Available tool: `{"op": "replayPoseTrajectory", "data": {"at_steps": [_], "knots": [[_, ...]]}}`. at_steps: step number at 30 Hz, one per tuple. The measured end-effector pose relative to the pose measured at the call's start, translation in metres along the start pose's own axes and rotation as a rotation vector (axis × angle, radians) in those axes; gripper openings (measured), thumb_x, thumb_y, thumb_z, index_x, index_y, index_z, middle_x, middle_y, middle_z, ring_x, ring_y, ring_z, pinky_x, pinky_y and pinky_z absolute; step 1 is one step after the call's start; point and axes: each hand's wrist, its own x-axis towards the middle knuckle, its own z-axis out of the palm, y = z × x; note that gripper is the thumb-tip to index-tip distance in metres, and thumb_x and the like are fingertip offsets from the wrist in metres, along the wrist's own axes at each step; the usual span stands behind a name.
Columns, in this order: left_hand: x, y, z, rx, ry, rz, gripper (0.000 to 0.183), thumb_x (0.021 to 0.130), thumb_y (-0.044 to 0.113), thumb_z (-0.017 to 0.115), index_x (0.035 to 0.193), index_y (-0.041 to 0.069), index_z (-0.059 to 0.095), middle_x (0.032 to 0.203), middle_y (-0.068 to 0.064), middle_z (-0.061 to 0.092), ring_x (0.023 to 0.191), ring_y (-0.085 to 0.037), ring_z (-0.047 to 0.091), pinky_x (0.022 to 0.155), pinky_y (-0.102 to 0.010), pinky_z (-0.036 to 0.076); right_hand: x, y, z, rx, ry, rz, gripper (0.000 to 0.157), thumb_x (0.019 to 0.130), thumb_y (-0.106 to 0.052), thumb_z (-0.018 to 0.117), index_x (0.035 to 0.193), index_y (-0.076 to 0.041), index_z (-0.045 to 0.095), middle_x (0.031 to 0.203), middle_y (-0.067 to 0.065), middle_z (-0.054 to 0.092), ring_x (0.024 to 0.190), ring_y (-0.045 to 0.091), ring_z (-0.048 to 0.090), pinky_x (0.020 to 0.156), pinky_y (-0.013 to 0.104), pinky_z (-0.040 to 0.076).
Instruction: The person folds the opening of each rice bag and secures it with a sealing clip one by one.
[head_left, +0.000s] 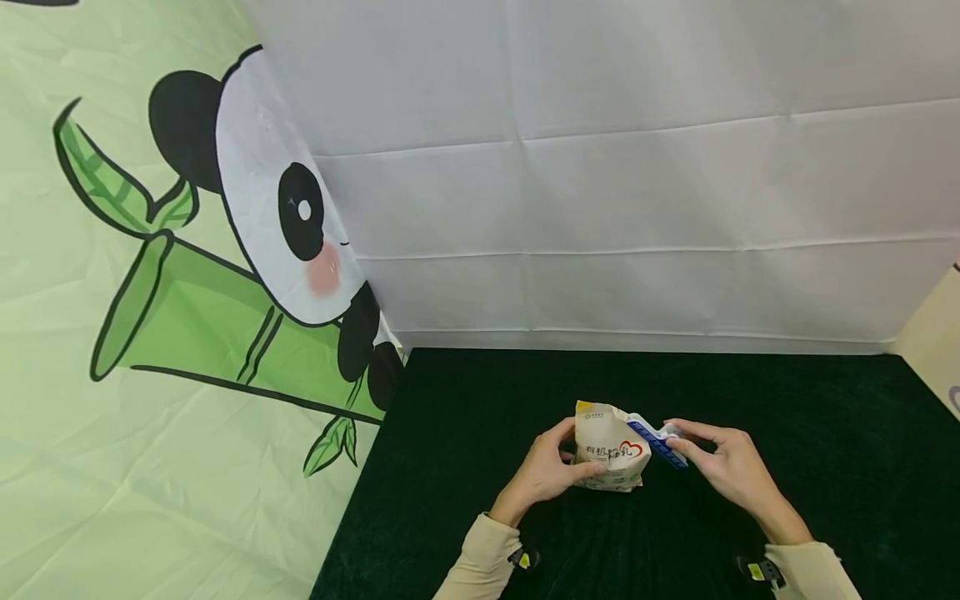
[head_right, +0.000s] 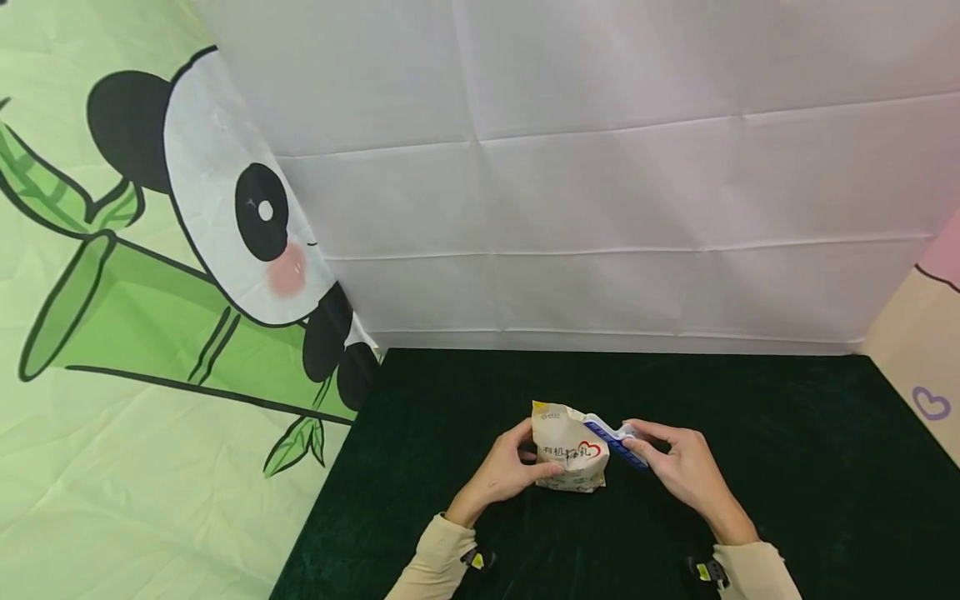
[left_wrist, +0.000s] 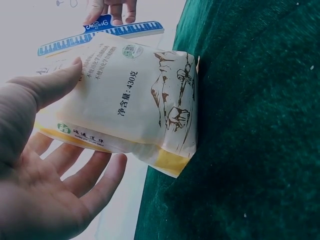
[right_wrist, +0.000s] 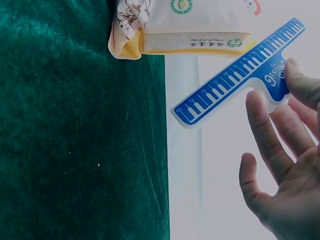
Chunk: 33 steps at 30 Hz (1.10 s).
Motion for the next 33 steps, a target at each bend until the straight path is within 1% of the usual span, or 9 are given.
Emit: {"op": "replayPoseTrajectory", "data": {"at_steps": [8, 15, 19, 23, 25, 26, 28, 30, 33], "knots": [[0.0007, -0.0009, 0.0003, -0.005, 0.003, 0.000, 0.063, 0.096, 0.036, 0.081, 0.152, 0.029, 0.053, 0.145, 0.001, 0.064, 0.134, -0.016, 0.059, 0.104, -0.034, 0.055, 0.0009, -0.0025, -0.0004, -0.001, 0.002, 0.001, 0.034, 0.104, -0.029, 0.071, 0.133, -0.011, 0.075, 0.131, 0.023, 0.074, 0.091, 0.013, 0.062, 0.071, 0.023, 0.046], [0.0004, -0.0012, 0.0002, 0.000, 0.004, 0.014, 0.064, 0.096, 0.034, 0.081, 0.153, 0.026, 0.053, 0.145, -0.001, 0.065, 0.134, -0.019, 0.060, 0.103, -0.034, 0.056, 0.0010, -0.0033, -0.0001, 0.026, 0.012, -0.008, 0.033, 0.104, -0.027, 0.071, 0.132, -0.010, 0.075, 0.128, 0.024, 0.075, 0.085, 0.007, 0.060, 0.058, 0.026, 0.042], [0.0005, -0.0017, 0.0003, -0.004, 0.002, 0.005, 0.063, 0.096, 0.035, 0.080, 0.153, 0.027, 0.053, 0.145, 0.000, 0.065, 0.134, -0.018, 0.060, 0.104, -0.033, 0.055, 0.0004, -0.0040, 0.0002, 0.005, 0.005, -0.001, 0.033, 0.105, -0.027, 0.070, 0.133, -0.010, 0.075, 0.129, 0.023, 0.075, 0.088, 0.011, 0.062, 0.068, 0.025, 0.046], [0.0007, -0.0017, 0.0002, -0.007, -0.001, 0.008, 0.063, 0.096, 0.036, 0.080, 0.152, 0.028, 0.053, 0.145, 0.000, 0.065, 0.134, -0.017, 0.060, 0.103, -0.032, 0.055, -0.0001, -0.0041, 0.0004, 0.004, 0.005, -0.005, 0.032, 0.105, -0.026, 0.070, 0.132, -0.010, 0.075, 0.130, 0.023, 0.074, 0.103, 0.026, 0.071, 0.085, 0.040, 0.055], [0.0002, -0.0017, 0.0002, -0.008, -0.002, 0.008, 0.063, 0.096, 0.035, 0.080, 0.152, 0.028, 0.053, 0.145, 0.000, 0.064, 0.134, -0.016, 0.060, 0.103, -0.031, 0.055, -0.0008, -0.0036, 0.0009, 0.009, 0.005, -0.003, 0.032, 0.105, -0.026, 0.070, 0.132, -0.010, 0.075, 0.130, 0.023, 0.074, 0.104, 0.029, 0.071, 0.085, 0.043, 0.055], [-0.0001, -0.0015, 0.0000, -0.009, -0.003, 0.008, 0.063, 0.096, 0.035, 0.080, 0.152, 0.028, 0.053, 0.145, 0.000, 0.064, 0.134, -0.016, 0.060, 0.102, -0.030, 0.055, -0.0010, -0.0034, 0.0011, 0.012, 0.005, -0.001, 0.032, 0.105, -0.026, 0.070, 0.132, -0.011, 0.075, 0.130, 0.022, 0.074, 0.104, 0.029, 0.071, 0.084, 0.042, 0.055], [-0.0005, -0.0010, -0.0001, -0.009, -0.002, 0.006, 0.063, 0.096, 0.036, 0.080, 0.152, 0.028, 0.053, 0.145, 0.000, 0.064, 0.133, -0.016, 0.060, 0.102, -0.029, 0.054, -0.0014, -0.0031, 0.0012, 0.009, 0.005, 0.003, 0.033, 0.105, -0.028, 0.070, 0.133, -0.012, 0.075, 0.131, 0.022, 0.074, 0.099, 0.022, 0.068, 0.081, 0.034, 0.053], [-0.0009, -0.0005, 0.0000, -0.009, -0.002, 0.005, 0.063, 0.096, 0.036, 0.080, 0.152, 0.028, 0.053, 0.145, 0.000, 0.064, 0.133, -0.016, 0.060, 0.102, -0.029, 0.054, -0.0014, -0.0030, 0.0013, 0.003, 0.009, 0.003, 0.033, 0.105, -0.028, 0.070, 0.133, -0.013, 0.075, 0.131, 0.021, 0.075, 0.093, 0.015, 0.063, 0.075, 0.027, 0.047], [-0.0013, -0.0004, 0.0005, -0.008, -0.001, 0.004, 0.063, 0.096, 0.036, 0.080, 0.152, 0.028, 0.053, 0.144, 0.000, 0.065, 0.133, -0.016, 0.060, 0.102, -0.029, 0.055, -0.0012, -0.0030, 0.0013, 0.003, 0.014, -0.009, 0.032, 0.105, -0.028, 0.070, 0.133, -0.013, 0.076, 0.130, 0.021, 0.075, 0.090, 0.011, 0.062, 0.073, 0.024, 0.046]]}}
